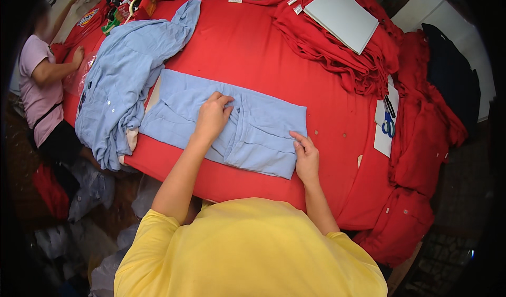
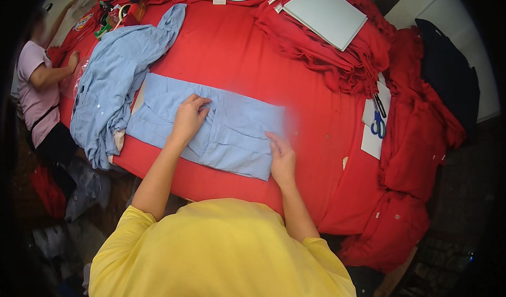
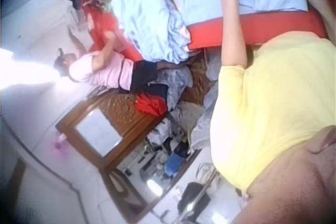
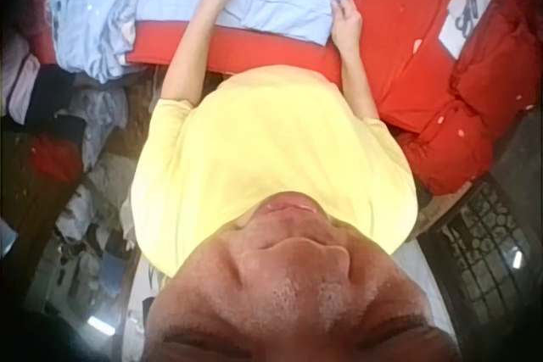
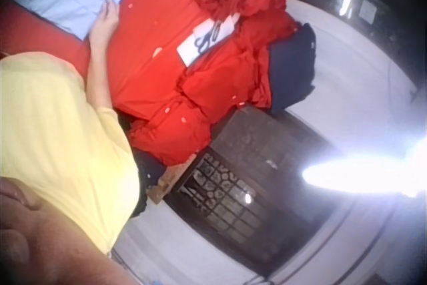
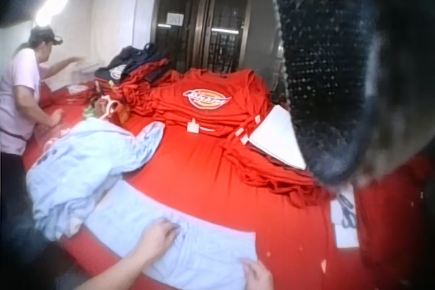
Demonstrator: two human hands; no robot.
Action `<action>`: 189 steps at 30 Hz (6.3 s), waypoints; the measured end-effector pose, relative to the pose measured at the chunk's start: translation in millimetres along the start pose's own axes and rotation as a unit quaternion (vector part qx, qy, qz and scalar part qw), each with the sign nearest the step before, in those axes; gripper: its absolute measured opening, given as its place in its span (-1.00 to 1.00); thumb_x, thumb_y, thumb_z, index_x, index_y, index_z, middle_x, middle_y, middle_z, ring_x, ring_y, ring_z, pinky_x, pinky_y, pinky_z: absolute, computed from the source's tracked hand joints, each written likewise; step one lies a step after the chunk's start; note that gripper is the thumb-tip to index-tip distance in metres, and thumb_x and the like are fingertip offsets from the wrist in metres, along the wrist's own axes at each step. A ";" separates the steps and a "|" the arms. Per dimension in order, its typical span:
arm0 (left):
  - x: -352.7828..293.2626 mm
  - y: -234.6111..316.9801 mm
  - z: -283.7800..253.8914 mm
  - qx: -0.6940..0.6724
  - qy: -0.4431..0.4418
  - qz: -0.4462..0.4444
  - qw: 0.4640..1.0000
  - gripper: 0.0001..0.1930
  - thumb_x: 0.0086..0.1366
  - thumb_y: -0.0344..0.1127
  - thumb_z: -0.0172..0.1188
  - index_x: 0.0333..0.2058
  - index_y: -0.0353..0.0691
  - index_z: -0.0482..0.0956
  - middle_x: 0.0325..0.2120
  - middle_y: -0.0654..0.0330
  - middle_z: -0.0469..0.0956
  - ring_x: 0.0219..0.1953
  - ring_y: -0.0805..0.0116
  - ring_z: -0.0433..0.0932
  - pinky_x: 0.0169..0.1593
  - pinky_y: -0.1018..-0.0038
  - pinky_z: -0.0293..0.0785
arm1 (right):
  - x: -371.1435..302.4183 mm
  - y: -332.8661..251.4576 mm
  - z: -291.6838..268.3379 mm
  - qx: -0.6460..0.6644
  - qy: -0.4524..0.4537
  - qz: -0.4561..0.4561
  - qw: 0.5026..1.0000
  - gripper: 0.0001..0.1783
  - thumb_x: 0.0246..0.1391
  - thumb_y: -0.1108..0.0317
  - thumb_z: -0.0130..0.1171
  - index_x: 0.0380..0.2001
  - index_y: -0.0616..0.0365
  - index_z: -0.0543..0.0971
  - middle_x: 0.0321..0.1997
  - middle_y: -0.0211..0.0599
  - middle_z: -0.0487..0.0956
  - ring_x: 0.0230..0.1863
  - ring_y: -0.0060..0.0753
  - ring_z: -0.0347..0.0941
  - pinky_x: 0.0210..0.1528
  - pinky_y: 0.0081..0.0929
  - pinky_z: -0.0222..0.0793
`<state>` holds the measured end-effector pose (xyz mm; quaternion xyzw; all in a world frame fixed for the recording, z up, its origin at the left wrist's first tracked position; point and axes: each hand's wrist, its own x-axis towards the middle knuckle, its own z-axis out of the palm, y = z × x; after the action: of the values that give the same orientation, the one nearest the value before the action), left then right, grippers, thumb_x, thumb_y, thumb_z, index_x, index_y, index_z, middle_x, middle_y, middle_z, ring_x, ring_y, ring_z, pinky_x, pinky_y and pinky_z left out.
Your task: The person trims loose threads from red garments using scissors, moves several items aside to clear the workspace, and then folds a light blue shirt by placing a cardboard guide on the back and folding the fabric over it.
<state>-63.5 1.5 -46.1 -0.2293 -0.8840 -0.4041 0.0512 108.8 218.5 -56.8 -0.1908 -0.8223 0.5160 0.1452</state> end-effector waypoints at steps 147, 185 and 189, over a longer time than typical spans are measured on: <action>57.3 13.4 -24.7 -0.014 -0.345 0.040 0.938 -0.67 0.18 -0.21 0.24 -0.12 -0.25 0.59 -0.18 0.00 0.53 -0.05 0.08 0.48 0.02 0.28 0.39 | 147.5 -72.8 36.8 -0.100 -0.366 -0.077 0.922 -0.89 -0.02 0.44 0.21 -0.40 0.25 0.56 -0.30 -0.31 0.59 -0.27 -0.46 0.46 -0.16 -0.49 0.35; -88.4 -7.1 -74.6 0.154 -0.212 0.120 0.957 -0.27 0.07 -0.04 0.31 0.24 0.04 0.32 0.33 0.22 0.13 0.37 0.02 0.01 0.34 -0.19 -0.20 | 31.4 -60.3 85.5 -0.280 -0.112 -0.289 0.909 -0.27 0.06 0.06 0.22 0.27 0.04 0.30 0.44 0.02 0.02 0.43 0.20 -0.12 0.37 0.19 -0.14; -96.2 -20.1 -43.5 0.156 -0.112 0.093 0.977 -0.22 0.00 0.00 0.37 0.24 0.03 0.33 0.32 0.17 0.14 0.36 -0.05 0.02 0.33 -0.17 -0.14 | 80.0 -44.5 93.9 -0.289 -0.192 -0.345 0.872 -0.26 0.03 0.01 0.23 0.27 -0.06 0.29 0.46 0.00 -0.02 0.46 0.19 -0.20 0.37 0.27 -0.21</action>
<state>9.0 -77.1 -57.4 -0.3435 -0.9112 -0.2263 0.0242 -10.2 163.6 -53.2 0.1747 -0.9599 0.1992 0.0921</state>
